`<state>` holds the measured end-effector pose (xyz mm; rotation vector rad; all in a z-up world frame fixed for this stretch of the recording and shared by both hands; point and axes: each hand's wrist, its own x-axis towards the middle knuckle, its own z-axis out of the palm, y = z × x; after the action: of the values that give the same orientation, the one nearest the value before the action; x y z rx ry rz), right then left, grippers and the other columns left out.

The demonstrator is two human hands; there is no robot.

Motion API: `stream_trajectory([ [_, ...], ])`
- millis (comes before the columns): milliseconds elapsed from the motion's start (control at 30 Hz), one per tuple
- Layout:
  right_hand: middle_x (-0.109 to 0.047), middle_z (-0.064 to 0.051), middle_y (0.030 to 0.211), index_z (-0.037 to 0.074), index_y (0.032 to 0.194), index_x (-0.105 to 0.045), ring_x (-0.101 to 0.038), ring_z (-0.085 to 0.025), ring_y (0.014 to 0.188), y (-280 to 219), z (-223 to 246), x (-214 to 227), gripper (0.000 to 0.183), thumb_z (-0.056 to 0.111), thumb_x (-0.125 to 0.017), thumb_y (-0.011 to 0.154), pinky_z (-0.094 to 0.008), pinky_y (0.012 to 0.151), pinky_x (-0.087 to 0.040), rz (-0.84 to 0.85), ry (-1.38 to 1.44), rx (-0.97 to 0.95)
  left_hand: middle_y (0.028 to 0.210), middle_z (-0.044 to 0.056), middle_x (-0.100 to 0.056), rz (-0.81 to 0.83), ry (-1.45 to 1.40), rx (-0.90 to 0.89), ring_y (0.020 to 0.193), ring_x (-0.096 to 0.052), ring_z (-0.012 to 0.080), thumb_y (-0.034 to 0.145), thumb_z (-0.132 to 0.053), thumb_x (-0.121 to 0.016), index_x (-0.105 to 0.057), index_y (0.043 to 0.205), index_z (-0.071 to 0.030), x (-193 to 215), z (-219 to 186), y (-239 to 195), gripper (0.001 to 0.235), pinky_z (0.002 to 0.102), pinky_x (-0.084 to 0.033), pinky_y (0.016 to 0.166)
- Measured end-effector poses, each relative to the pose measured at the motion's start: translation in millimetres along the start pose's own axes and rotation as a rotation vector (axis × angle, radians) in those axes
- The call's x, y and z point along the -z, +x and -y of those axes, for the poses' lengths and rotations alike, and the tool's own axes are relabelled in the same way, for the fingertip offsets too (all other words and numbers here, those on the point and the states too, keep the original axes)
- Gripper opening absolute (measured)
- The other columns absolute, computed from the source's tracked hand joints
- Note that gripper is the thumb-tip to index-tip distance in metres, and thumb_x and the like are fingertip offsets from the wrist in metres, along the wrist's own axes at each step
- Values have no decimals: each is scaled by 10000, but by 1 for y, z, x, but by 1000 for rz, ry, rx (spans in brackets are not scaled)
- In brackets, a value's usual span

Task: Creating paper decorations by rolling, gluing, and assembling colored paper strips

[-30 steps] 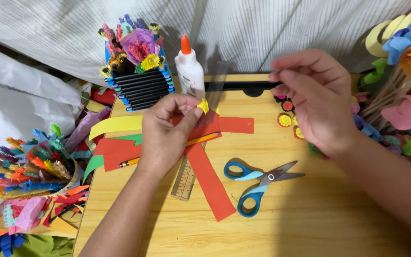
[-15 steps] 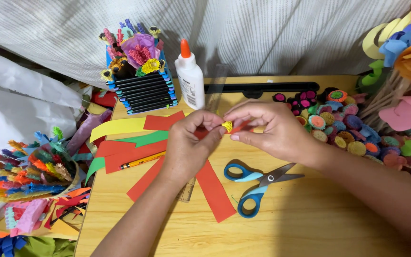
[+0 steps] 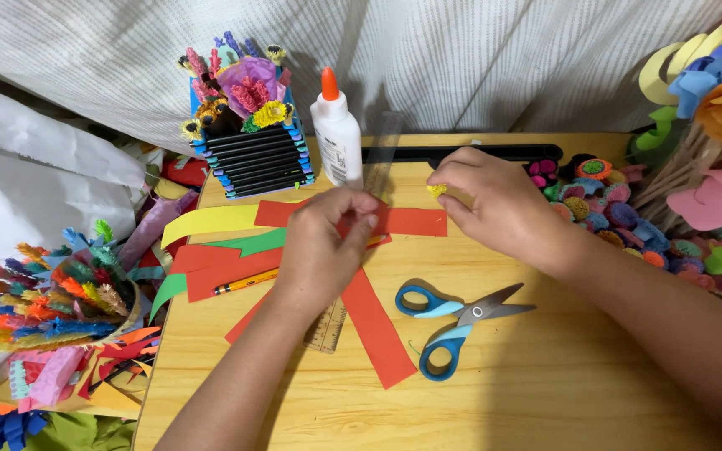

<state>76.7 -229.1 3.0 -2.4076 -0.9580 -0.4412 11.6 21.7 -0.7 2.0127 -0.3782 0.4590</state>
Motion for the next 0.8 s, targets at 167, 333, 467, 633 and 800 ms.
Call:
stream_trajectory([
  [167, -697, -112, 1057, 87, 1018, -691, -696, -357, 1011, -4, -3, -1, 156, 135, -720, 873, -443, 830, -595, 87, -135, 3, 890, 193, -732, -4, 243, -103, 914, -693, 445, 957, -59, -633, -730, 1042, -65, 38, -17, 9, 129, 519, -548, 819],
  [333, -706, -47, 1064, 156, 1013, -703, -700, -313, 1039, -3, 2, 2, 202, 218, -756, 829, -430, 826, -586, 97, -227, -4, 777, 66, -688, 26, 507, -150, 866, -688, 349, 877, -152, -763, -735, 879, -163, 67, -8, 12, 30, 446, -548, 783],
  [467, -700, -14, 1115, 180, 1063, -711, -689, -282, 1068, -2, 18, 6, 198, 227, -737, 873, -404, 858, -579, 72, -193, 34, 822, 109, -723, 350, 676, 40, 913, -698, 380, 795, -216, -790, -754, 846, -157, 73, -15, 11, 86, 508, -556, 814],
  [633, -724, -39, 1100, 172, 1067, -744, -698, -306, 1069, -2, 36, 5, 211, 171, -749, 856, -414, 883, -571, 86, 13, 58, 846, 53, -720, 590, 778, 121, 963, -702, 327, 779, -222, -773, -774, 812, -206, 56, 3, 11, 36, 460, -556, 865],
  [800, -733, -92, 1138, 123, 1109, -741, -740, -300, 1013, -1, 46, 20, 237, 102, -718, 874, -396, 813, -608, 166, 246, -8, 934, 114, -719, 655, 790, 262, 1034, -704, 347, 937, -268, -639, -700, 983, -153, 59, -22, 15, 138, 489, -546, 921],
])
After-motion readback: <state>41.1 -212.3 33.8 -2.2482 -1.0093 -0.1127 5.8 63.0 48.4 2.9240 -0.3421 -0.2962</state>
